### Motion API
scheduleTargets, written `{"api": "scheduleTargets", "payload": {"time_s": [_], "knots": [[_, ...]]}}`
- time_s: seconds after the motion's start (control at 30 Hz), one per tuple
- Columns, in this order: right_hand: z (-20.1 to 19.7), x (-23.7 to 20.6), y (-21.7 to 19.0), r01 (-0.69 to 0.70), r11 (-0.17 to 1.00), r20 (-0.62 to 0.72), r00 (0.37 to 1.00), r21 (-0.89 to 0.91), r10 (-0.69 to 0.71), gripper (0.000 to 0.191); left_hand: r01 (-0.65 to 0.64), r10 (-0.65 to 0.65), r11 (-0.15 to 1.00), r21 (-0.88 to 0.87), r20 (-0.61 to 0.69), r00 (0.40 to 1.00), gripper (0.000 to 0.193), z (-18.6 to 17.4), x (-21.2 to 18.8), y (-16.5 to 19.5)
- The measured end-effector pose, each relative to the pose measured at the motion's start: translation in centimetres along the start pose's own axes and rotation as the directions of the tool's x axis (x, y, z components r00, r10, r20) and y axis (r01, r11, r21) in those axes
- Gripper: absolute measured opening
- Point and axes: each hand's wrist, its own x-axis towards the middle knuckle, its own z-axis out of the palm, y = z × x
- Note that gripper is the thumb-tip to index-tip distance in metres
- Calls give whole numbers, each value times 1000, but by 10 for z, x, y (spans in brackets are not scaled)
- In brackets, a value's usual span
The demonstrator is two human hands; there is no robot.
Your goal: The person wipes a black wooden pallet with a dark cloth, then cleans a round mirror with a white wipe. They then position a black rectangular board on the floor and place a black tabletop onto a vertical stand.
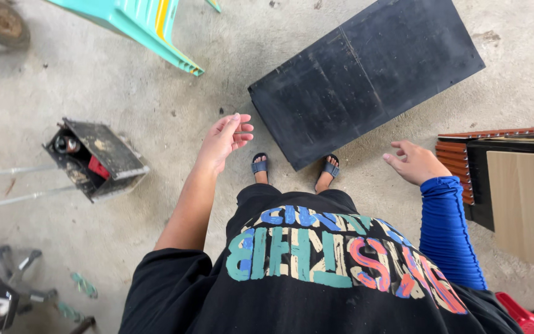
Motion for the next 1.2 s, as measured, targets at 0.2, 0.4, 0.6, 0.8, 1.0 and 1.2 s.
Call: {"api": "scheduleTargets", "payload": {"time_s": [0.2, 0.4, 0.6, 0.8, 1.0, 1.2], "knots": [[45, -28, -102, -55, 998, -84, 995, -24, 53, 66, -4, 4, 1000, 5, 122, 993, 36, -106, 28, -6], [79, -41, -238, -44, 999, -8, 999, 27, 44, 65, 1, 5, 998, -56, 99, 995, 37, -234, 26, 0], [68, -71, -282, -144, 989, -135, 981, -42, 137, 69, 42, -28, 992, -115, 121, 992, 34, -273, 24, -2], [87, -89, -273, -203, 978, -151, 969, -49, 193, 67, -1, 25, 996, -87, 265, 964, 33, -263, 34, 0], [112, -95, -256, -227, 969, -190, 951, 100, 243, 67, -87, 81, 996, 8, 303, 950, 34, -269, 36, 27], [140, -116, -226, -288, 931, -243, 909, 223, 339, 65, -108, 82, 993, 58, 337, 938, 35, -249, 47, 68]]}}
